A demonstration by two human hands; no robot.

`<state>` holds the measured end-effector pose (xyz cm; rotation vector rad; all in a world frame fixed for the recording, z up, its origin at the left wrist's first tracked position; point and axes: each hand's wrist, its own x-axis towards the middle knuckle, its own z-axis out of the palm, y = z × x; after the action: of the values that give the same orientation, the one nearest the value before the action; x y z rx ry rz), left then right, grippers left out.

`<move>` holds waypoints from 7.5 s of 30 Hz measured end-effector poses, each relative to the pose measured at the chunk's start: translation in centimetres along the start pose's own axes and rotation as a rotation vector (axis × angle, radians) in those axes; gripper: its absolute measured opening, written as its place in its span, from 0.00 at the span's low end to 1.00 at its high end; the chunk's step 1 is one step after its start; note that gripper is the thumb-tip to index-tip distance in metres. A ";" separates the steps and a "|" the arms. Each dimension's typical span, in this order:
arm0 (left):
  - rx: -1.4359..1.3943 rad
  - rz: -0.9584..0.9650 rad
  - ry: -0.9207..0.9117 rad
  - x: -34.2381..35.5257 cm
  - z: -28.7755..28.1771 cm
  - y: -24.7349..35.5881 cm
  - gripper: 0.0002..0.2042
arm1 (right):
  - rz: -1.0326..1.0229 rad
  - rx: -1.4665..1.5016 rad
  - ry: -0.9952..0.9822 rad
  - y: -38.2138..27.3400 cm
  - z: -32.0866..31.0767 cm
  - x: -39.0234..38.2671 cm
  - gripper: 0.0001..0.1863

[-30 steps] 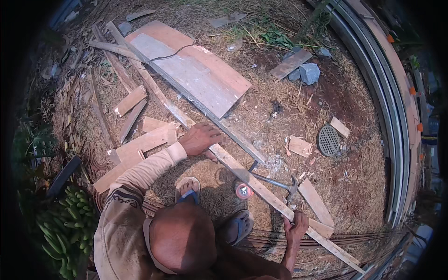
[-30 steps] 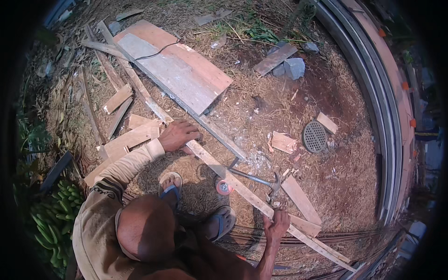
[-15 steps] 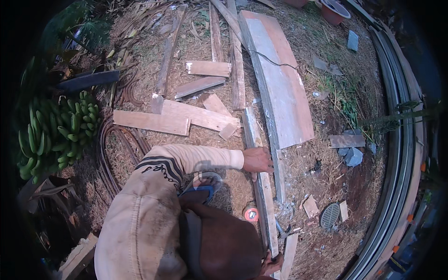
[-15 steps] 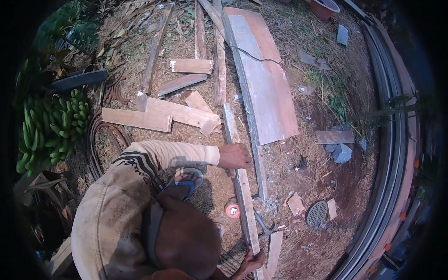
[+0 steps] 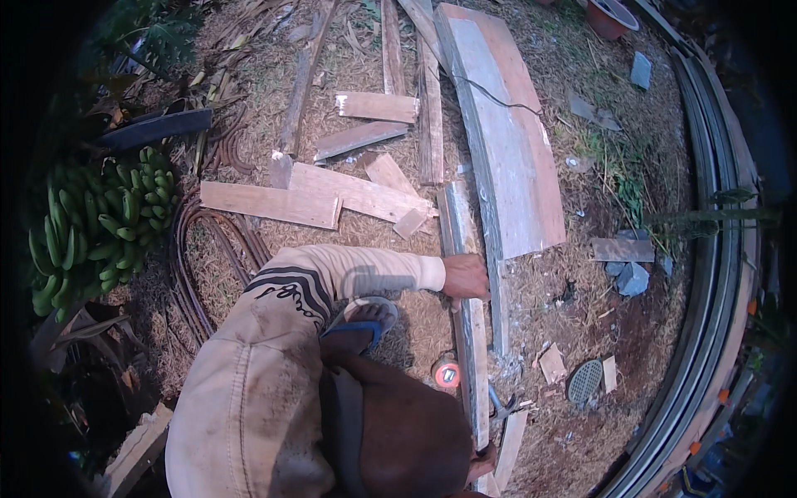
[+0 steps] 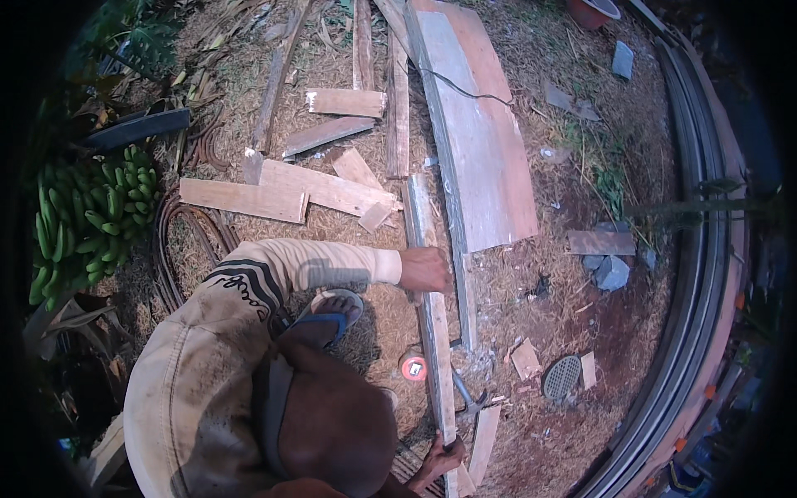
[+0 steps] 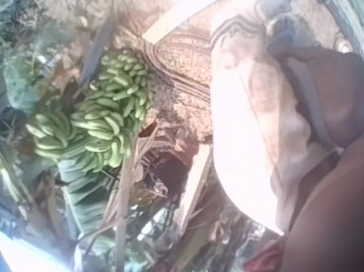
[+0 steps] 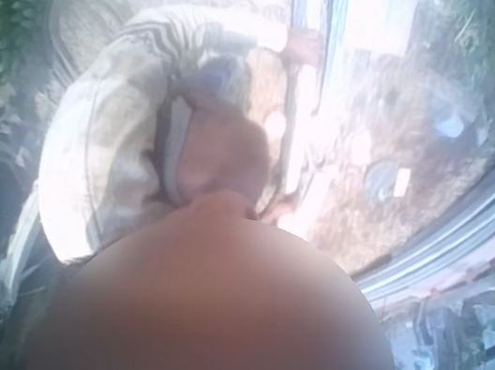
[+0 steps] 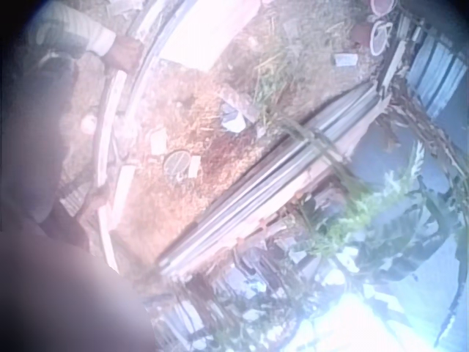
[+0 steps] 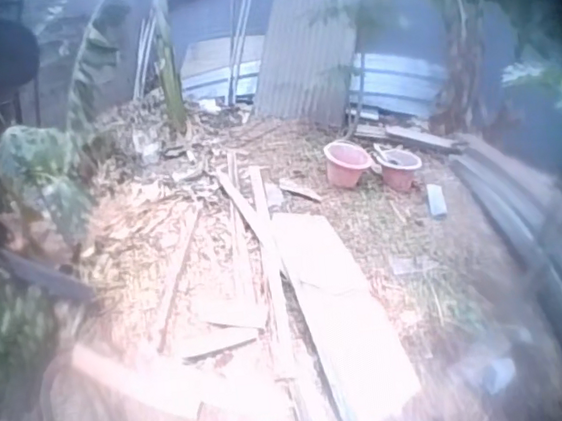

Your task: The person measures a long wooden plank with a tape measure, then uses a hand saw to cut the plank. After cutting, the person uses a hammer to tap and adjust the cut piece and other wood pieces on the ground.

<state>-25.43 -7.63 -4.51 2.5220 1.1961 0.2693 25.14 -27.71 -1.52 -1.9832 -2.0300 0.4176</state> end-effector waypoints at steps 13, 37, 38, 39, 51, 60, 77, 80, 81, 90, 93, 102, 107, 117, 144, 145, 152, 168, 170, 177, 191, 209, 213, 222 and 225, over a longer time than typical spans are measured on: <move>0.021 -0.020 -0.045 0.4 1.3 -0.7 0.30 | -0.028 -0.095 -0.035 -0.6 0.0 -0.3 0.25; 0.027 -0.044 -0.160 0.9 1.1 -0.6 0.27 | -0.099 -0.231 -0.064 -1.5 1.0 0.6 0.31; 0.026 -0.041 -0.145 0.9 1.1 -0.7 0.27 | -0.093 -0.229 -0.072 -1.5 0.9 0.7 0.31; 0.020 -0.031 -0.132 0.8 1.1 -0.7 0.27 | -0.068 -0.230 -0.094 -1.4 0.9 0.7 0.31; -0.053 -0.016 -0.212 3.0 -2.9 -0.8 0.31 | -0.029 -0.079 -0.154 -1.2 -1.9 2.6 0.31; -0.086 0.208 -0.108 10.2 -9.8 -0.7 0.29 | 0.089 0.041 -0.247 -1.3 -7.4 7.3 0.34; 0.183 0.090 -0.522 15.9 -10.5 0.2 0.32 | 0.533 0.344 -0.733 5.6 -7.3 13.5 0.22; 0.299 0.181 -0.432 16.2 -9.3 2.2 0.26 | 0.437 0.559 -0.681 6.9 -6.3 13.6 0.23; 0.213 0.166 -0.454 15.8 -8.8 2.6 0.28 | 0.529 0.528 -0.629 7.2 -5.8 13.4 0.26; 0.004 0.135 -0.230 11.6 -4.9 2.6 0.29 | 0.440 0.459 -0.784 8.4 -3.4 12.3 0.37; -0.027 0.092 -0.280 11.2 -4.7 2.8 0.29 | 0.382 0.418 -0.782 7.6 -3.0 12.4 0.37; -0.086 0.031 -0.325 11.2 -5.0 2.3 0.31 | 0.387 0.340 -0.727 4.8 -4.3 12.2 0.26; -0.207 0.059 -0.317 11.1 -4.1 2.1 0.25 | 0.285 0.341 -0.683 4.8 -3.6 11.7 0.28; -0.247 -0.065 -0.350 11.6 -0.9 2.2 0.22 | 0.451 0.355 -0.631 5.1 -1.3 10.8 0.37; -0.072 0.025 -0.048 9.0 -3.0 6.0 0.25 | 0.193 0.185 -0.225 3.4 -2.2 7.2 0.35; -0.041 0.068 0.013 8.6 -2.7 5.8 0.26 | 0.187 0.188 -0.185 3.4 -2.2 6.9 0.35; 0.031 0.049 -0.058 7.5 -3.3 5.9 0.29 | 0.145 0.169 -0.118 2.5 -3.1 6.1 0.36; -0.079 0.065 -0.198 13.3 -6.9 4.7 0.29 | 0.066 0.035 0.214 0.0 -2.9 9.9 0.27; -0.112 0.056 -0.281 13.9 -6.4 4.0 0.26 | 0.130 0.091 0.293 -1.5 -2.1 9.0 0.20; -0.169 0.044 -0.241 13.6 -5.1 2.5 0.25 | 0.020 -0.005 -0.060 -5.4 2.0 5.5 0.22; -0.253 -0.123 0.184 9.7 -8.9 1.9 0.24 | 0.316 0.071 -0.429 -6.6 4.4 8.4 0.38; -0.091 -0.003 0.027 2.3 0.9 5.2 0.22 | 0.429 0.079 -0.635 -6.0 5.2 11.2 0.33; -0.084 0.017 -0.024 -0.8 -1.4 6.5 0.22 | 0.491 0.178 -0.682 -7.2 3.9 10.1 0.32; -0.118 -0.027 -0.097 -6.6 -2.3 9.1 0.29 | 0.225 0.099 -0.521 -9.0 6.3 9.0 0.26; -0.129 -0.048 -0.109 -7.9 -2.5 9.6 0.31 | -0.022 -0.091 -0.460 -9.2 7.4 9.2 0.26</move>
<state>-24.34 -18.87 1.26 2.3627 1.1567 0.1881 13.55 -18.83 -4.85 -2.0596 -2.3699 0.8582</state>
